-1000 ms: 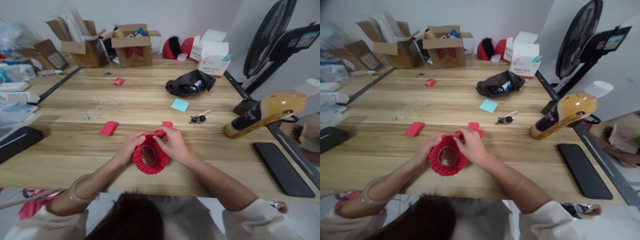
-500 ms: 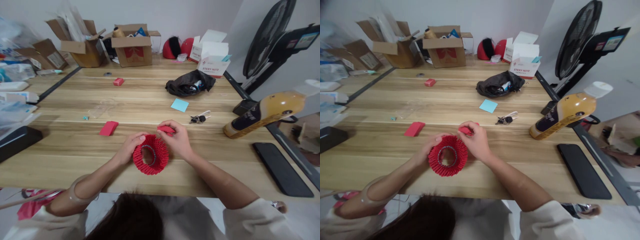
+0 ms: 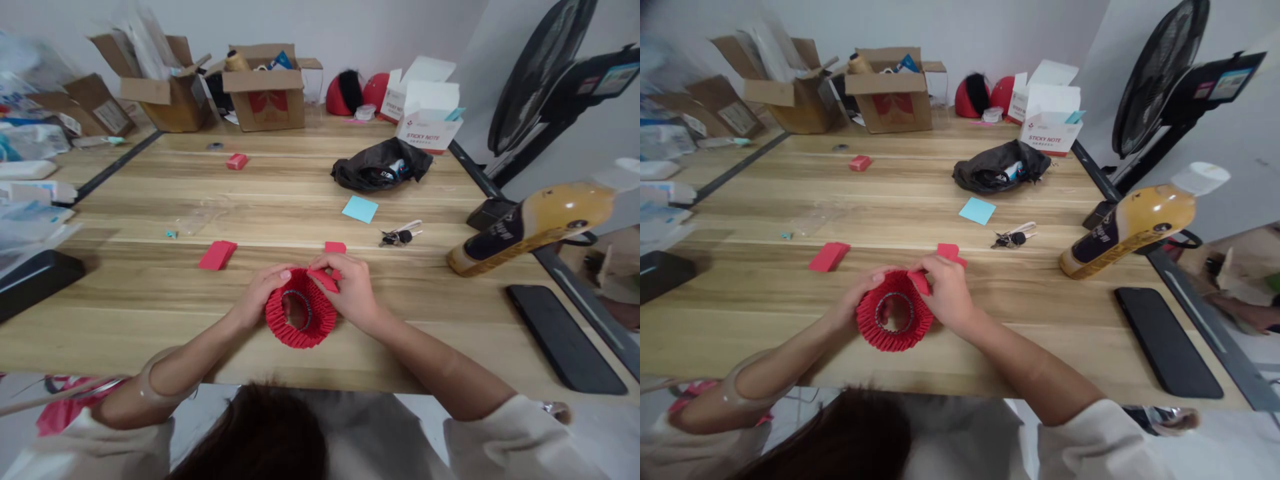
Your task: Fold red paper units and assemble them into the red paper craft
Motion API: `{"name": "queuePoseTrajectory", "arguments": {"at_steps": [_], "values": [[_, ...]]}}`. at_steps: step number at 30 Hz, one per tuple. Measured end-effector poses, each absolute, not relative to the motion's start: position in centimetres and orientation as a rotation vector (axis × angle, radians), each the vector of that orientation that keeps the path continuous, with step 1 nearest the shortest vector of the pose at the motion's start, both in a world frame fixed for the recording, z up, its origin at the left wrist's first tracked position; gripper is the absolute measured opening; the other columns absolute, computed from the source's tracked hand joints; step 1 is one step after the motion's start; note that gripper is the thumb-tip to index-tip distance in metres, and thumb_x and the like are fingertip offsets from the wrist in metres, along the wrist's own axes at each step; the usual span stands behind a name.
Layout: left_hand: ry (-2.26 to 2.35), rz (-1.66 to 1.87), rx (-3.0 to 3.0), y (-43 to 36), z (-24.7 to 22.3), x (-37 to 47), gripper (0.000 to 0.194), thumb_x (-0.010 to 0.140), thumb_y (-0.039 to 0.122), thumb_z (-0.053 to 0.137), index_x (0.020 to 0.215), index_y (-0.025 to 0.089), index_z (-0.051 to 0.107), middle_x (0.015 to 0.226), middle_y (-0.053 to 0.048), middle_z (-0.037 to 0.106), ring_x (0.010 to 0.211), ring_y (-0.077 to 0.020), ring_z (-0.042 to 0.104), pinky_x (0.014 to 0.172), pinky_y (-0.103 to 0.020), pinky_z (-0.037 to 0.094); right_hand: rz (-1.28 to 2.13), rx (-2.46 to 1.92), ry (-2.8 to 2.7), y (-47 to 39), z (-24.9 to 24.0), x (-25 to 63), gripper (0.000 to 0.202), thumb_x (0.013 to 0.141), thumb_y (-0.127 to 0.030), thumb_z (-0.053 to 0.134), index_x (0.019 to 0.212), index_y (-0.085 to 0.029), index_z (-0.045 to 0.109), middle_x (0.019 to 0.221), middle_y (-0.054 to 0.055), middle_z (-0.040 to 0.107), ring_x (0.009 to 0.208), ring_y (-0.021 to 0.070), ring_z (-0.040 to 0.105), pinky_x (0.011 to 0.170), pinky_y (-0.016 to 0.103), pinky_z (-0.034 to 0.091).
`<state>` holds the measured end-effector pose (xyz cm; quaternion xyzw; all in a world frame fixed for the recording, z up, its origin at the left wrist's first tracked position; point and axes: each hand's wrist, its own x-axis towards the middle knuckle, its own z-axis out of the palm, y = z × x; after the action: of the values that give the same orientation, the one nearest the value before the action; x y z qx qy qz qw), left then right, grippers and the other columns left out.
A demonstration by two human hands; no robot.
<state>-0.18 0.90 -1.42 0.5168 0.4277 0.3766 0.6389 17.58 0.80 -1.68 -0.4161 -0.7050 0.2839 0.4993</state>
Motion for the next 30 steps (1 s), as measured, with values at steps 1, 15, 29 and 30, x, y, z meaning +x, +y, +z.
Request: {"name": "queuePoseTrajectory", "arguments": {"at_steps": [1,15,29,30], "values": [[0.976,0.867,1.174,0.9,-1.4,-0.2,0.041,0.075,0.043,0.059,0.102,0.013,0.067,0.078,-0.007,0.07,0.071,-0.0205,0.063,0.063,-0.029,0.049,0.729,-1.009,-1.674,0.9,-1.8,17.5,0.007,0.072,-0.012,0.062,0.074,-0.018,0.066,0.076,0.004,0.071,0.072,0.016,0.066,0.07,0.029,0.052],[0.987,0.753,1.101,0.5,-0.9,-0.3,0.04,0.078,0.047,0.053,0.104,0.017,0.059,0.086,-0.006,0.065,0.051,-0.0114,0.054,0.045,-0.022,0.044,1.444,-1.062,-1.247,3.1,-1.7,20.0,0.013,0.063,-0.023,0.074,0.075,-0.017,0.07,0.084,0.005,0.071,0.088,0.0179,0.065,0.076,0.031,0.052],[0.935,0.723,1.211,1.1,-1.4,-0.8,0.042,0.08,0.05,0.051,0.104,0.016,0.057,0.085,-0.006,0.062,0.052,-0.0115,0.053,0.048,-0.024,0.043,1.614,-0.985,-1.136,3.0,-1.2,19.8,0.019,0.059,-0.019,0.076,0.075,-0.016,0.066,0.073,-0.001,0.065,0.069,0.0106,0.061,0.064,0.024,0.048],[0.934,0.734,1.209,1.0,-1.3,-0.7,0.042,0.08,0.05,0.051,0.103,0.016,0.057,0.086,-0.006,0.062,0.051,-0.0111,0.052,0.048,-0.023,0.043,1.615,-0.976,-1.125,3.0,-1.3,19.8,0.021,0.058,-0.018,0.076,0.076,-0.016,0.065,0.073,-0.001,0.065,0.068,0.0103,0.061,0.066,0.025,0.049]]}}
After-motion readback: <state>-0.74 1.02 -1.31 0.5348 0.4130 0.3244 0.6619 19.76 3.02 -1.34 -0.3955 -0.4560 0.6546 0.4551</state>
